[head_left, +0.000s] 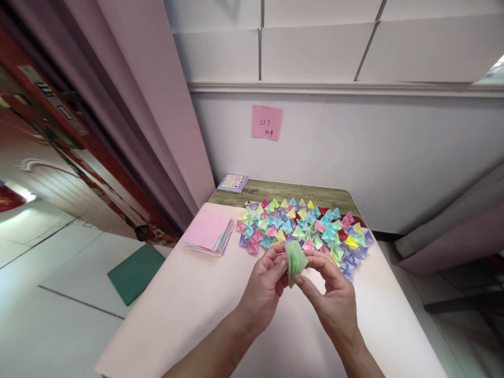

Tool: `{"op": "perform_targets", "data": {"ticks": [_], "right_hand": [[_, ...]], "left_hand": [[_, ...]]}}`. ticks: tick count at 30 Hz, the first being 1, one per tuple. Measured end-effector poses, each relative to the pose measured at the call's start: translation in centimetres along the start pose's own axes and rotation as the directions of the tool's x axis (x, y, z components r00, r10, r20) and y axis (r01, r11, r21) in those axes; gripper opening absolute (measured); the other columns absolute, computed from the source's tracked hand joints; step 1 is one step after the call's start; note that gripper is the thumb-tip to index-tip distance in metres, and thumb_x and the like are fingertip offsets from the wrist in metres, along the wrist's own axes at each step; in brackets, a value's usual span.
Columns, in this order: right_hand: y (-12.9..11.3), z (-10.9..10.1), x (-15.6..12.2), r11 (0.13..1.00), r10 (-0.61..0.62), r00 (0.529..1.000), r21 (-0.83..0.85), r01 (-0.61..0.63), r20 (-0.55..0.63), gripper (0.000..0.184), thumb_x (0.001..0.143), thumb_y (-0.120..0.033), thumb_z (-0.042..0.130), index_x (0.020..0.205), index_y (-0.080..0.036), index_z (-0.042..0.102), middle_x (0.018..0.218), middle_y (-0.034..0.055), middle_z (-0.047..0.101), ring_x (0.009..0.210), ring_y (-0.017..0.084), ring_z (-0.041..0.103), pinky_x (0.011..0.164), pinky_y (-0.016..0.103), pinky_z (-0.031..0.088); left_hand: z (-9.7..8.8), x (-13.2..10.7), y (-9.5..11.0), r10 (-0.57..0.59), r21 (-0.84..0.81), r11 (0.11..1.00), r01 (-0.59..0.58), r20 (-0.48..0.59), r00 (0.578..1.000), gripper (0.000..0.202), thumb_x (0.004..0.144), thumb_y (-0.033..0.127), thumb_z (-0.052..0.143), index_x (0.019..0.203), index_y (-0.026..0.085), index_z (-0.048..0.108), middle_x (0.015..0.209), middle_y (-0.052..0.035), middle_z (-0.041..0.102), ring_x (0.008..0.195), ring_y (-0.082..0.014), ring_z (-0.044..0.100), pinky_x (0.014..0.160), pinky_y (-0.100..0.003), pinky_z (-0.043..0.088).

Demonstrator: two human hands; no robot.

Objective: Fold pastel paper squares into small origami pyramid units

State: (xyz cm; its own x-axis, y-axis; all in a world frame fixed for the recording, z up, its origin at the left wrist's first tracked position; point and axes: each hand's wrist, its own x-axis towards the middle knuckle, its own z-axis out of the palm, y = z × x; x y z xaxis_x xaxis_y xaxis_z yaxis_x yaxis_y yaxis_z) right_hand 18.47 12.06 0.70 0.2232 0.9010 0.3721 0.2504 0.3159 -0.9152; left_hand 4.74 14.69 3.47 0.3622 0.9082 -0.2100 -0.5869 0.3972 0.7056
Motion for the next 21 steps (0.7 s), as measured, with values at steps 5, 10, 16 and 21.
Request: {"op": "perform_targets", "data": {"ticks": [5, 10, 16, 21], "right_hand": [[0.21, -0.03, -0.13, 1.0, 0.007, 1.0, -0.009, -0.007, 0.005, 0.018, 0.079, -0.031, 0.074, 0.096, -0.025, 0.069, 0.113, 0.0094, 0.065, 0.115, 0.029, 0.056, 0.097, 0.048, 0.046], [0.21, -0.08, -0.16, 1.0, 0.021, 0.999, -0.004, -0.021, 0.027, 0.015, 0.081, -0.031, 0.072, 0.095, -0.025, 0.07, 0.112, 0.009, 0.066, 0.113, 0.029, 0.058, 0.097, 0.047, 0.046], [0.42, -0.11, -0.27, 0.999, 0.032, 0.999, 0.017, -0.032, 0.018, 0.015, 0.081, -0.032, 0.072, 0.093, -0.024, 0.07, 0.112, 0.0098, 0.066, 0.112, 0.029, 0.059, 0.095, 0.046, 0.048], [0.68, -0.03, -0.44, 0.997, 0.039, 0.999, 0.058, -0.041, 0.03, 0.015, 0.081, -0.032, 0.072, 0.093, -0.023, 0.071, 0.111, 0.0106, 0.067, 0.109, 0.029, 0.06, 0.093, 0.047, 0.05]], "left_hand": [[-0.07, 0.05, -0.28, -0.009, -0.023, 1.0, 0.008, -0.024, 1.0, 0.028, 0.078, 0.031, 0.075, 0.101, 0.018, 0.065, 0.079, 0.0003, 0.059, 0.068, -0.0084, 0.049, 0.064, -0.02, 0.039], [-0.03, 0.12, -0.31, 0.012, 0.015, 1.0, -0.012, -0.002, 1.0, 0.023, 0.083, 0.032, 0.069, 0.099, 0.017, 0.062, 0.076, 0.0006, 0.057, 0.062, -0.0077, 0.046, 0.062, -0.02, 0.039], [0.14, -0.1, -0.1, 0.046, 0.07, 0.996, -0.046, 0.001, 0.999, 0.018, 0.086, 0.032, 0.066, 0.091, 0.018, 0.058, 0.074, 0.0013, 0.056, 0.063, -0.0083, 0.046, 0.061, -0.02, 0.039], [0.19, -0.28, -0.09, 0.052, 0.056, 0.997, -0.052, 0.011, 0.999, 0.018, 0.085, 0.033, 0.066, 0.089, 0.017, 0.058, 0.072, 0.0018, 0.054, 0.062, -0.0084, 0.046, 0.062, -0.02, 0.039]]}}
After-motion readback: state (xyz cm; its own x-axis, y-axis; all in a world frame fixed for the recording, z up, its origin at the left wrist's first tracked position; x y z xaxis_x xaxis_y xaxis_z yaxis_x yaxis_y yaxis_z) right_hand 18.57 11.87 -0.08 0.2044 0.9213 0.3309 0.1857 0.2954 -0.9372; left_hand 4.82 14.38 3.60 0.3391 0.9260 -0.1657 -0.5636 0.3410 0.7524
